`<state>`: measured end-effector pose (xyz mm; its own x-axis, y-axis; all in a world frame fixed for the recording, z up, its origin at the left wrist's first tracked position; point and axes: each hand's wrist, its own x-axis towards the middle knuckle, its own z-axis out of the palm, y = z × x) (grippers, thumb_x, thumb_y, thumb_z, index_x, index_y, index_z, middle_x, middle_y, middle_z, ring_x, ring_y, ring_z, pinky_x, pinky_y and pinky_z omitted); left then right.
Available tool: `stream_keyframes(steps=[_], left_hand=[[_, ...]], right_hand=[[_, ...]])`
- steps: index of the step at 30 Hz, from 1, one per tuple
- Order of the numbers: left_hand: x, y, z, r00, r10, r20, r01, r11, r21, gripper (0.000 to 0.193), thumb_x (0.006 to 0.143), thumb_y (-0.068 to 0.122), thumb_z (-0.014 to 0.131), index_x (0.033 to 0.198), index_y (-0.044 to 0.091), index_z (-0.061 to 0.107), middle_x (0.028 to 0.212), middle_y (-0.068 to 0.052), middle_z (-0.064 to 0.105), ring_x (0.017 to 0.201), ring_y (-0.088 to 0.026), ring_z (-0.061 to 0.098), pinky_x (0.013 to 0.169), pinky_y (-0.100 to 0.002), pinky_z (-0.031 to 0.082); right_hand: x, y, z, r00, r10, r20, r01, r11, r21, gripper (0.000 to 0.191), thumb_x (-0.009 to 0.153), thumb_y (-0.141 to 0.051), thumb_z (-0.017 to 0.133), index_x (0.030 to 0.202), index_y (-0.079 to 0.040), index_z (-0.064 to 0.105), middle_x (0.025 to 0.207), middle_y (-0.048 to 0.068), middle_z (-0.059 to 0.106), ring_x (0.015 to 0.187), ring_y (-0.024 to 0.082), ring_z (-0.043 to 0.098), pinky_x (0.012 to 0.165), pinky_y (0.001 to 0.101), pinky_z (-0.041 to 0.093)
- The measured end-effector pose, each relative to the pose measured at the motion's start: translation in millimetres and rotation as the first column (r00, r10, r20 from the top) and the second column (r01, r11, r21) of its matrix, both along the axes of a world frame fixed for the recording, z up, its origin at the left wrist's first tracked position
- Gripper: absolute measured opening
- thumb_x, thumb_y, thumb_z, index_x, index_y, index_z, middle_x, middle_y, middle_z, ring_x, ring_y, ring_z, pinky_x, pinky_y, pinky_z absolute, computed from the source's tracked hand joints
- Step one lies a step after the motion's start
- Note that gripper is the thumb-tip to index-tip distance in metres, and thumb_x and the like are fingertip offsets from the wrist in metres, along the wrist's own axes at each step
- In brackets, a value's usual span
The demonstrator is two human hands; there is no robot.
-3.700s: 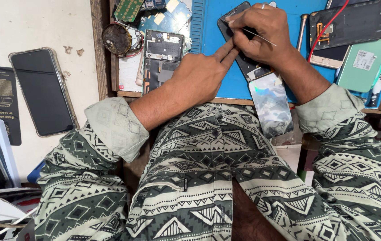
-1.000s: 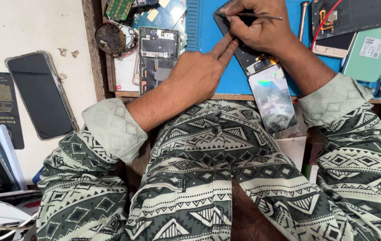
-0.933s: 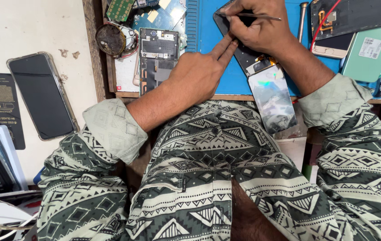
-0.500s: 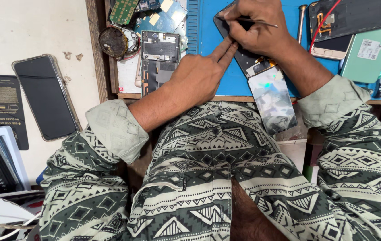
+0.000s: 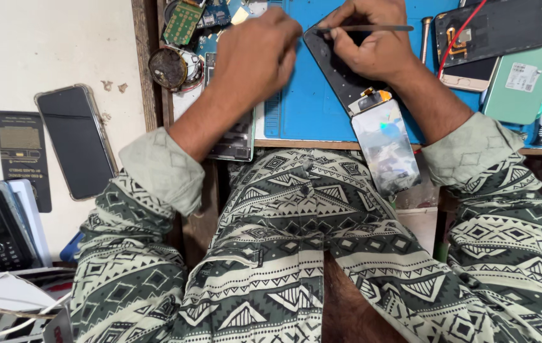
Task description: The person pries at the back cover of a disassembled smartphone lying on a blue work mat, using a thin metal pry tool to work along the edges while holding the phone steady with the other hand. They reposition the phone and continue prying and scraping around its edges on a cluttered repair bench.
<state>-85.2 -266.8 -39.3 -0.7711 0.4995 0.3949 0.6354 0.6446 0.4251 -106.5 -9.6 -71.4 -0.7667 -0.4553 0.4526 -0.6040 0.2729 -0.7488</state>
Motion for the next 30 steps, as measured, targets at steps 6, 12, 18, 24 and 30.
stream_keyframes(steps=[6,12,18,24,30], left_hand=[[-27.6,12.9,-10.1,0.996,0.034,-0.078,-0.039,0.997,-0.067,0.009,0.085,0.017,0.072,0.083,0.01,0.076,0.087,-0.015,0.068,0.074,-0.037,0.069,0.06,-0.049,0.053],[-28.8,25.9,-5.8,0.995,0.099,-0.033,-0.102,0.986,-0.132,0.011,0.078,0.019,0.072,0.075,0.009,0.075,0.08,-0.018,0.068,0.072,-0.039,0.068,0.063,-0.05,0.054],[-34.4,36.7,16.9,0.962,0.211,0.172,-0.165,0.954,-0.251,0.012,0.073,0.022,0.074,0.076,0.011,0.078,0.079,-0.018,0.072,0.076,-0.04,0.071,0.068,-0.051,0.056],[-30.3,53.3,25.7,0.967,0.244,0.072,-0.209,0.923,-0.323,0.014,0.071,0.02,0.074,0.076,0.007,0.075,0.078,-0.021,0.072,0.074,-0.041,0.072,0.064,-0.051,0.057],[-21.1,62.1,16.7,0.979,0.192,-0.074,-0.205,0.937,-0.283,0.011,0.077,0.017,0.072,0.073,0.007,0.073,0.079,-0.019,0.071,0.071,-0.037,0.072,0.061,-0.047,0.057]], right_hand=[[0.3,-2.8,2.7,0.996,-0.046,0.075,0.05,0.997,-0.053,0.003,0.102,0.003,0.065,0.104,0.006,0.065,0.104,0.015,0.077,0.093,0.018,0.077,0.085,0.0311,0.063],[2.3,-15.6,9.2,0.988,-0.101,0.117,0.106,0.994,-0.034,0.008,0.093,0.0,0.065,0.098,0.005,0.069,0.093,0.013,0.076,0.088,0.018,0.077,0.08,0.0308,0.063],[3.9,-22.3,10.8,0.991,-0.135,0.012,0.135,0.991,-0.016,0.01,0.088,-0.003,0.067,0.096,0.002,0.069,0.089,0.013,0.075,0.08,0.018,0.076,0.073,0.0306,0.061],[7.3,-19.2,12.1,0.993,-0.106,-0.048,0.106,0.994,0.0,0.011,0.087,-0.004,0.067,0.097,0.001,0.068,0.085,0.013,0.073,0.073,0.021,0.074,0.067,0.032,0.059],[10.0,-17.8,15.8,0.989,-0.096,-0.112,0.1,0.994,0.033,0.013,0.084,-0.006,0.067,0.095,0.0,0.066,0.086,0.015,0.072,0.074,0.027,0.073,0.067,0.0347,0.057]])
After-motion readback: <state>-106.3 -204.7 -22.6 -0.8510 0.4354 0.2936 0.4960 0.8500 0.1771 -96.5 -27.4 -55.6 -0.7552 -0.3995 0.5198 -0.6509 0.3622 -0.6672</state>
